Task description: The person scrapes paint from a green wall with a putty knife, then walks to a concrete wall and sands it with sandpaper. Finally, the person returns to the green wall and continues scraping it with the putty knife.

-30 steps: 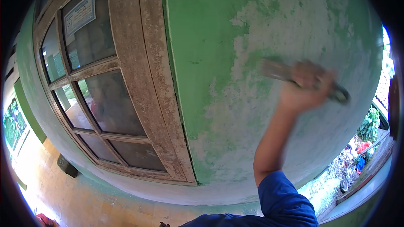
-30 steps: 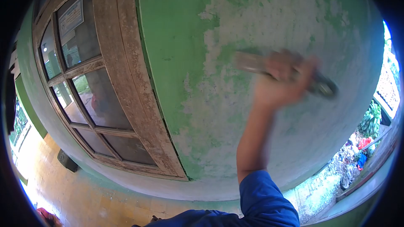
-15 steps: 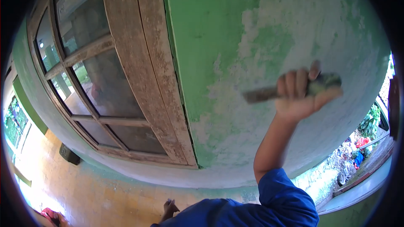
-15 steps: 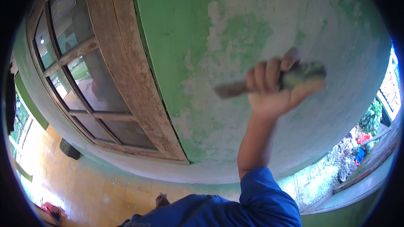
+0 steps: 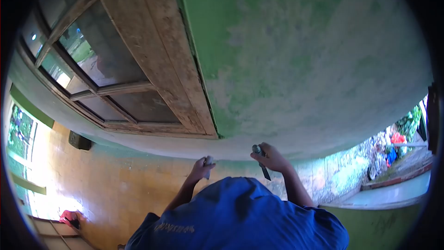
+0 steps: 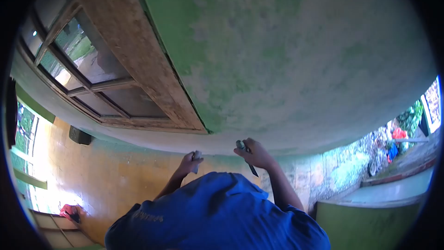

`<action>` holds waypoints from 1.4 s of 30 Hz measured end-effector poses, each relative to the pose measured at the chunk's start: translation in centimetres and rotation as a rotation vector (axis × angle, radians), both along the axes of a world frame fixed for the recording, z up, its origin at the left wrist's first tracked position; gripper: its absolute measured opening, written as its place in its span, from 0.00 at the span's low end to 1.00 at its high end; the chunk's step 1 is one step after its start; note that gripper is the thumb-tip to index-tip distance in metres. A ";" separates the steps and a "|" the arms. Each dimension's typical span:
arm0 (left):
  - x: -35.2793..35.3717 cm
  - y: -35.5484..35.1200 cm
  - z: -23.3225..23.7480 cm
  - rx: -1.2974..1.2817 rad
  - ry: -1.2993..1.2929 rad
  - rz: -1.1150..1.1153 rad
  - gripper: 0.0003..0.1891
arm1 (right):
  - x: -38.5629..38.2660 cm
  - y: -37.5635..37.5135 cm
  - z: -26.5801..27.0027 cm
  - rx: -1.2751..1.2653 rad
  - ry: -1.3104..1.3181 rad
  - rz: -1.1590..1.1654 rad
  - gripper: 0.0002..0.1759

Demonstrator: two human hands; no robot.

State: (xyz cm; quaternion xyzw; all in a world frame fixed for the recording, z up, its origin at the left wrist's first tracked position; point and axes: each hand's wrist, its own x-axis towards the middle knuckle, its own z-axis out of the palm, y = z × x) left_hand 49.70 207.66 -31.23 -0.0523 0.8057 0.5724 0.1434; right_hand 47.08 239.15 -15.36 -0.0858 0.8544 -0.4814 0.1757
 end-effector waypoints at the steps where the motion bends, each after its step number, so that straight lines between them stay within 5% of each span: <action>1: -0.7 0.4 0.6 0.025 0.011 -0.035 0.19 | 0.4 0.5 0.4 -0.012 -0.023 -0.014 0.21; 7: -4.4 3.3 4.7 0.089 0.002 -0.242 0.16 | 2.8 2.6 4.5 -0.146 0.104 -0.061 0.17; 13: -6.8 4.0 11.6 0.242 -0.156 -0.436 0.14 | 6.9 5.7 3.3 -0.645 0.109 -0.403 0.17; 15: -7.6 3.0 14.0 0.228 -0.175 -0.482 0.14 | 7.9 5.0 2.5 -0.974 -0.026 -0.400 0.21; 19: -9.3 0.7 19.8 0.199 -0.067 -0.522 0.13 | 8.5 2.9 -0.2 -1.092 -0.333 -0.372 0.29; 20: -9.5 0.0 20.7 0.227 -0.048 -0.484 0.12 | 8.4 2.0 -1.3 -1.189 -0.354 -0.387 0.25; 24: -11.0 -3.5 23.1 0.205 0.057 -0.488 0.11 | 7.2 -1.7 -2.7 -0.957 -0.328 -0.638 0.14; 31: -13.8 -6.0 25.9 0.240 0.039 -0.577 0.12 | 5.2 -5.1 -7.1 -0.793 -0.299 -0.586 0.10; 36: -15.5 -7.2 26.4 0.216 -0.070 -0.825 0.15 | 3.3 -8.3 -9.4 -0.742 -0.287 -0.617 0.22; 42: -17.5 -8.1 26.3 0.361 -0.187 -1.029 0.18 | 2.5 -10.8 -10.3 -0.657 -0.235 -0.664 0.21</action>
